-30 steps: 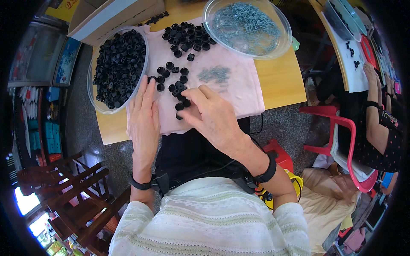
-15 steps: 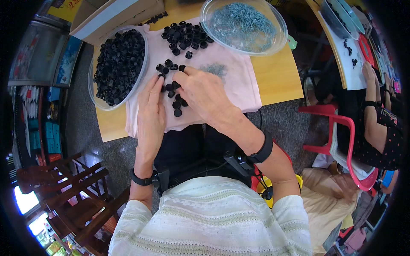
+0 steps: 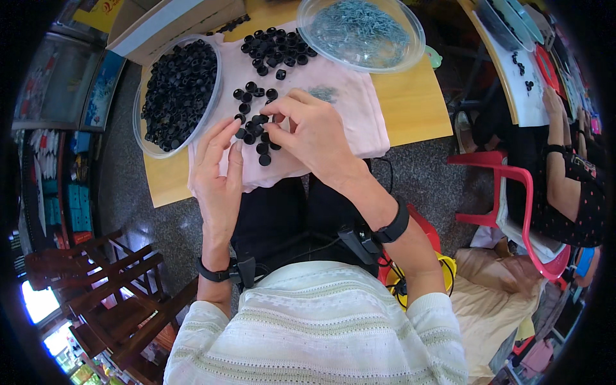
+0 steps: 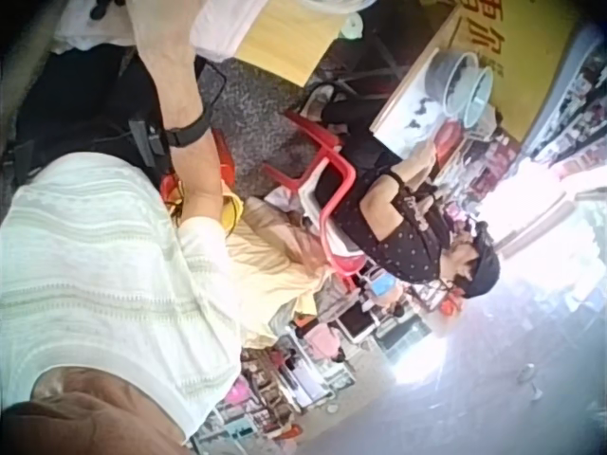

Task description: Manually snapping together small black plastic components at an assembly station.

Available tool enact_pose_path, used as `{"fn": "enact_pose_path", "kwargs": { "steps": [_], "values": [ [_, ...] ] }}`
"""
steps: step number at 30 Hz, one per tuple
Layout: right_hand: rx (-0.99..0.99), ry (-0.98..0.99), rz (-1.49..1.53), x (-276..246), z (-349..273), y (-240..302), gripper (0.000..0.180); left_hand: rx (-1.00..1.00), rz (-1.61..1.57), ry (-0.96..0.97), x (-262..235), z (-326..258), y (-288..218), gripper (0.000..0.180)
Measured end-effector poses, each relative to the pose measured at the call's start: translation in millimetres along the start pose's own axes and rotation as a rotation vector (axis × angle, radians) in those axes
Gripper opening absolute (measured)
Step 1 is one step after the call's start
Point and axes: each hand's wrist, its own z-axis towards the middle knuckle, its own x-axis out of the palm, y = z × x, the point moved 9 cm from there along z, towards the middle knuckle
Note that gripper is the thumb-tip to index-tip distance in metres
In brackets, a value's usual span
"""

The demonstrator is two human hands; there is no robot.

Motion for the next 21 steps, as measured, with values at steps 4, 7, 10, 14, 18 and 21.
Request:
{"fn": "enact_pose_path", "kwargs": {
  "steps": [4,7,10,14,18,21],
  "values": [
    [-0.073,-0.049,0.094,-9.3,-9.3,11.1,0.018,-0.128,-0.397,0.003,11.1,-0.9,13.1,0.026],
    [-0.097,-0.132,0.047,-12.0,-10.4,5.9,0.017,-0.143,-0.412,0.030,19.9,5.2,11.6,0.027],
    [-0.110,-0.069,0.042,-5.8,-8.3,-1.8,0.016,-0.015,-0.226,0.047,25.2,14.7,7.9,0.026],
    [-0.049,-0.076,0.120,-12.4,-12.3,-4.7,0.016,0.077,-0.124,0.058,31.9,18.5,2.0,0.024],
    [-0.009,-0.154,0.237,-21.7,-19.3,-9.2,0.018,0.122,-0.054,0.054,34.5,19.5,-1.3,0.023],
    [0.043,-0.144,0.268,-27.3,-24.7,-7.7,0.019,0.161,-0.034,0.000,27.5,19.1,-15.9,0.023]
  ]
}}
